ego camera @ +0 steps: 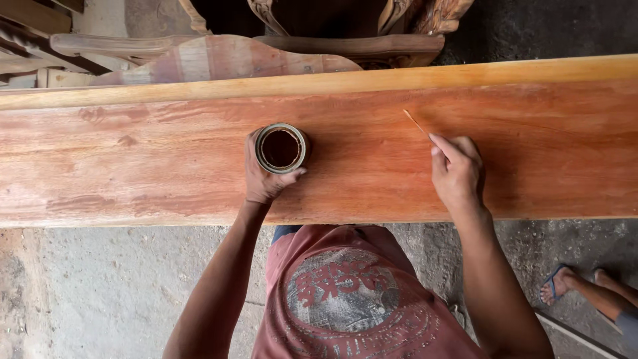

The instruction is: The person holds a can of wood stain in one hand and uses a brush in the other to apply stain along a long wooden board resting on supports. They dip the brush into the can repeatedly and brush the stain across the board surface, working along its length, and briefly touch the board surface with a hand.

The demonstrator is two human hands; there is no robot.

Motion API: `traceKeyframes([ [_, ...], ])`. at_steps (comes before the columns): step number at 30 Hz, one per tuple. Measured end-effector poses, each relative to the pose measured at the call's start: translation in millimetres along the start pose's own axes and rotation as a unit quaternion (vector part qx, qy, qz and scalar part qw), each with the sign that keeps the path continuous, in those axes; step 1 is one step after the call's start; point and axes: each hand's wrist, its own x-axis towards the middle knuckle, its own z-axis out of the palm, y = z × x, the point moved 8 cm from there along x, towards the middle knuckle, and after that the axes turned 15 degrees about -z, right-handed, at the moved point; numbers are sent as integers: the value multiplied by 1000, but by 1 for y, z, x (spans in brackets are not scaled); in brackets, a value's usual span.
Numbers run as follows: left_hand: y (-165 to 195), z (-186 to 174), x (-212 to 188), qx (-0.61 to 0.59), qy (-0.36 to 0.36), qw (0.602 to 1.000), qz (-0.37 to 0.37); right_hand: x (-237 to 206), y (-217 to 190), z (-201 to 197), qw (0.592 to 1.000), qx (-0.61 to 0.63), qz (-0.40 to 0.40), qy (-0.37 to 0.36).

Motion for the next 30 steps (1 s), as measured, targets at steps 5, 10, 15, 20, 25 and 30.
traceKeyframes([
  [5, -1, 3, -3, -7, -8, 1000, -22, 24, 3, 24, 997, -27, -71, -4],
  [10, 3, 3, -1, -5, -8, 1000, -22, 29, 21, 24, 997, -20, -70, 3],
  [15, 4, 3, 0, -1, -10, 1000, -26, 17, 27, 17, 998, -49, -26, 22],
  [20, 3, 4, -1, 6, -5, 1000, -29, 12, -1, 40, 995, -63, -74, 24],
  [25, 7, 3, -1, 8, 2, 1000, -8, 13, -2, 63, 1000, 5, -10, -3],
  [30, 2, 5, 0, 2, -10, 999, -32, 11, -7, 59, 996, -54, 23, 63],
])
